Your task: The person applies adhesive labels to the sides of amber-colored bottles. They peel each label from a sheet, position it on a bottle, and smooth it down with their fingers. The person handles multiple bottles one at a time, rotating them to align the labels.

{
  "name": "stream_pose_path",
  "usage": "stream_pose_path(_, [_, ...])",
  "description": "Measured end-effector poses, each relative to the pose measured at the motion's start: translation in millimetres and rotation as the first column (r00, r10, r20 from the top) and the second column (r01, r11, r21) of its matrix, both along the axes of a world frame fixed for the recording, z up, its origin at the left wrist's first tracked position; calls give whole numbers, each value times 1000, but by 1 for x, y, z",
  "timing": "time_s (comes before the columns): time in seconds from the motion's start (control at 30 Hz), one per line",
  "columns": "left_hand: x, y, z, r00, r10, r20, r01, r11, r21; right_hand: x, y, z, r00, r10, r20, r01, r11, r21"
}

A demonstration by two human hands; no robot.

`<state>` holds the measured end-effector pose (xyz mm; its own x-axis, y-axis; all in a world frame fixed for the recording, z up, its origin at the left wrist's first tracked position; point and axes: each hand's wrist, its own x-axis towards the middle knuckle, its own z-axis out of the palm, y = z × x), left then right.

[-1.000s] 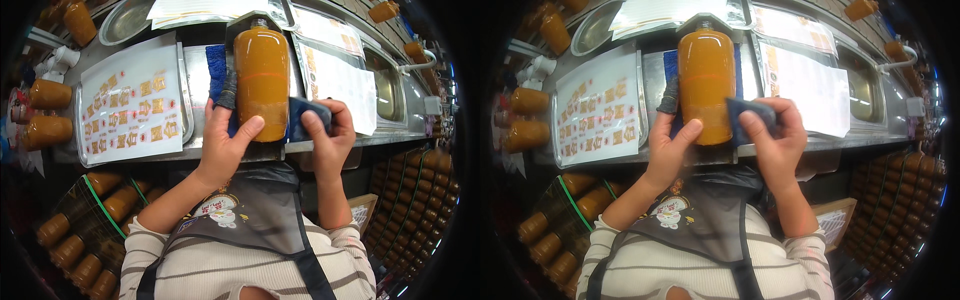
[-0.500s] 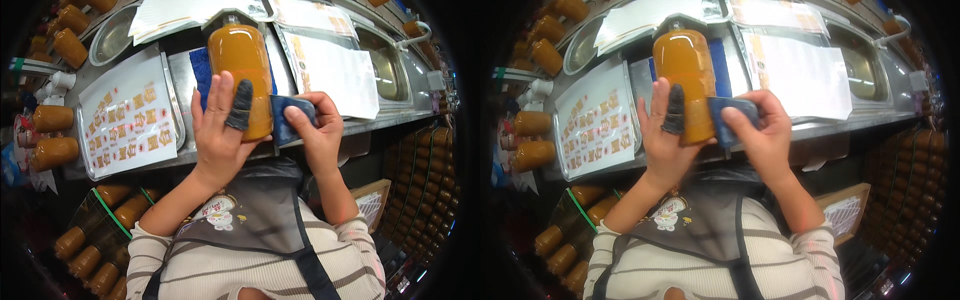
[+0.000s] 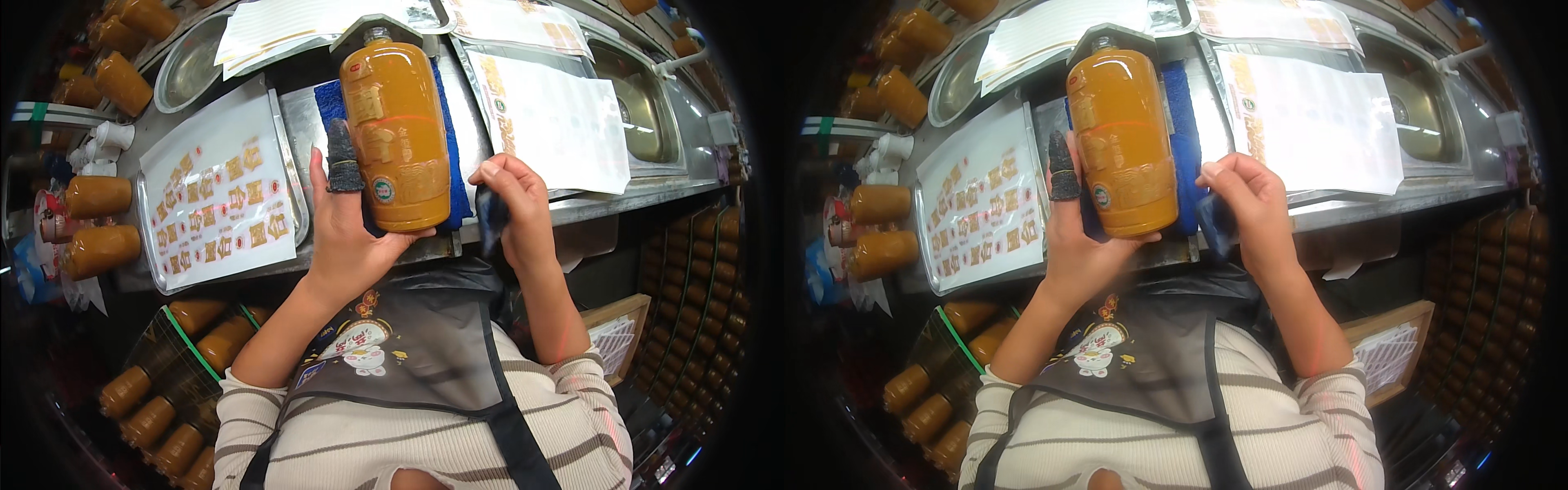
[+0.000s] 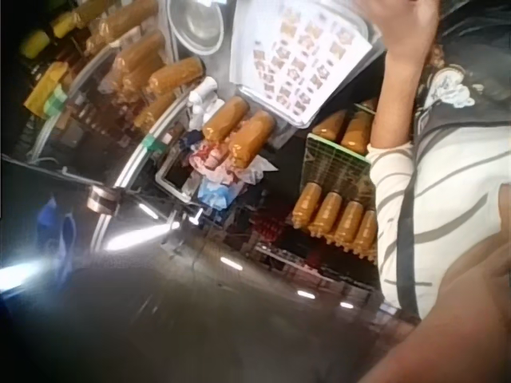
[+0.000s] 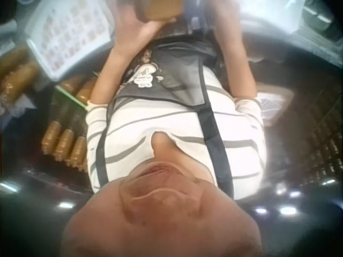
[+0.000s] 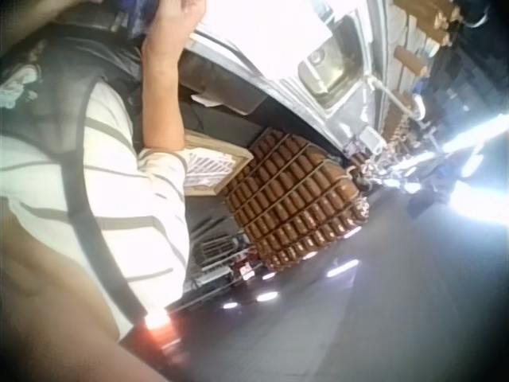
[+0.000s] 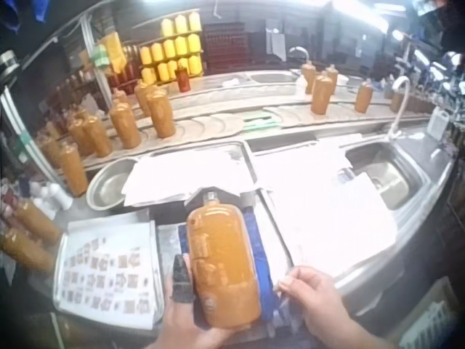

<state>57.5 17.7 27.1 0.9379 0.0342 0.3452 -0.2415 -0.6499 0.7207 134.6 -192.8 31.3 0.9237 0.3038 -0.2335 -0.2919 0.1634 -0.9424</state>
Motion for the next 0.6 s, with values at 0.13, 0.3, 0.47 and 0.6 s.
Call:
stream_pose_path(0.13, [-2,13,-11,984,-84,-156,28,944,-329,-10,16,5,999,40,30,-37,994,-102])
stream_pose_path(0.3, [8,9,3,981,-146,-131,-2,663,-749,-7,27,5,993,78,88,-65,988,-143])
stream_pose_path(0.47, [13,2,8,971,-81,-223,-126,618,-776,-4,27,-5,992,88,93,-81,994,-73])
stream_pose_path(0.6, [14,2,8,970,-93,-224,-121,616,-778,0,20,-5,986,155,65,-150,986,-73])
